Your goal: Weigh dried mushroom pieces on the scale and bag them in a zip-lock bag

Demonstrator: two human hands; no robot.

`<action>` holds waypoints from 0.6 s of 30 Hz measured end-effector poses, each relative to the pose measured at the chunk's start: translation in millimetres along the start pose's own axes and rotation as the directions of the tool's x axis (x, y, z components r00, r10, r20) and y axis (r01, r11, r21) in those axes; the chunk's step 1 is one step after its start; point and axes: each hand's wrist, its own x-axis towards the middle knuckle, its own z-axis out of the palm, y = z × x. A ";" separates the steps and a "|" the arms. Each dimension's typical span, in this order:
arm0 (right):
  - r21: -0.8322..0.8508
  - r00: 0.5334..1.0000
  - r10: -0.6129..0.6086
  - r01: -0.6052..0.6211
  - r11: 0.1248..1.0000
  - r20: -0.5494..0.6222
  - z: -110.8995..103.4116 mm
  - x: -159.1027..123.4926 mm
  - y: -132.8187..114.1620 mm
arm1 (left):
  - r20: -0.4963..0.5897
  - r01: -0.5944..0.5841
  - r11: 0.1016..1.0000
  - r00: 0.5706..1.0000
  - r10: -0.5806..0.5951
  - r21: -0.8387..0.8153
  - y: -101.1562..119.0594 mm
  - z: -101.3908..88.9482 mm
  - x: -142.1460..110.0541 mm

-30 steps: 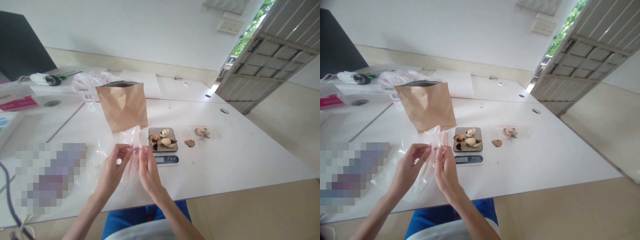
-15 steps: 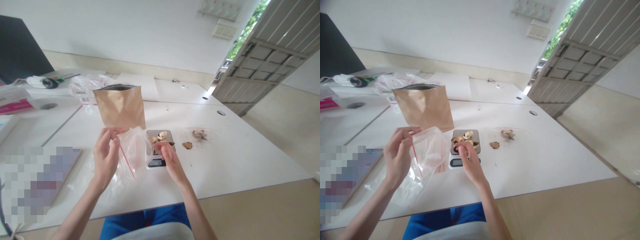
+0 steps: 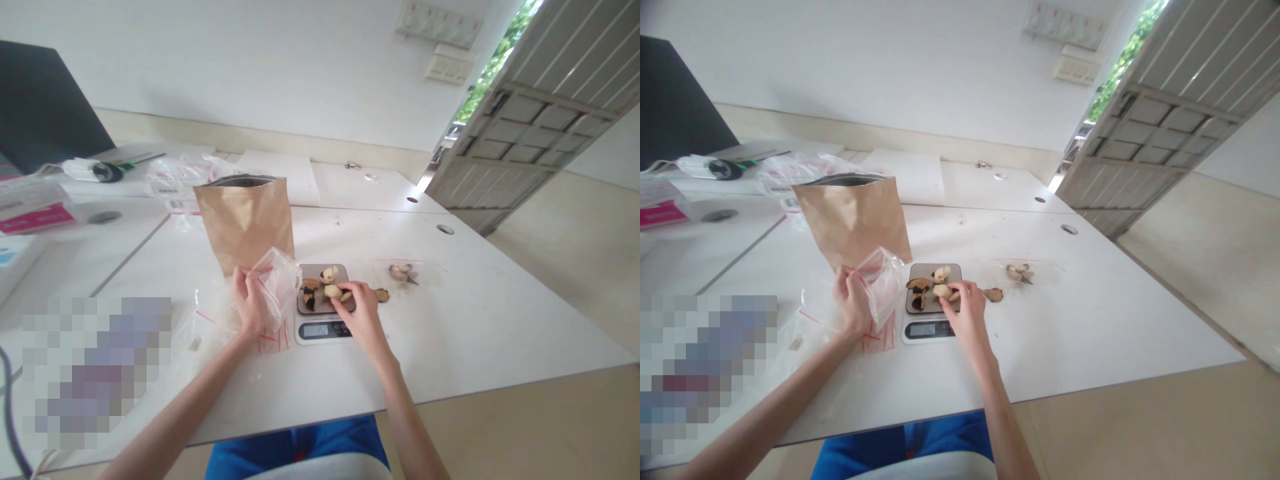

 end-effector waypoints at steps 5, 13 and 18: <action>0.147 0.997 0.049 -0.041 0.988 -0.054 -11.8 28.2 -26.2 | 0.018 -0.020 1.000 1.000 0.020 0.002 -3.3 -2.3 -3.2; 0.249 0.978 -0.100 0.145 0.958 -0.183 -15.4 72.0 -83.7 | 0.071 -0.083 0.997 0.994 0.083 0.002 6.0 -3.6 -6.7; 0.333 0.957 -0.289 0.279 0.901 -0.018 4.0 78.3 -90.6 | 0.084 -0.086 0.996 0.993 0.086 -0.010 3.3 -3.1 -5.8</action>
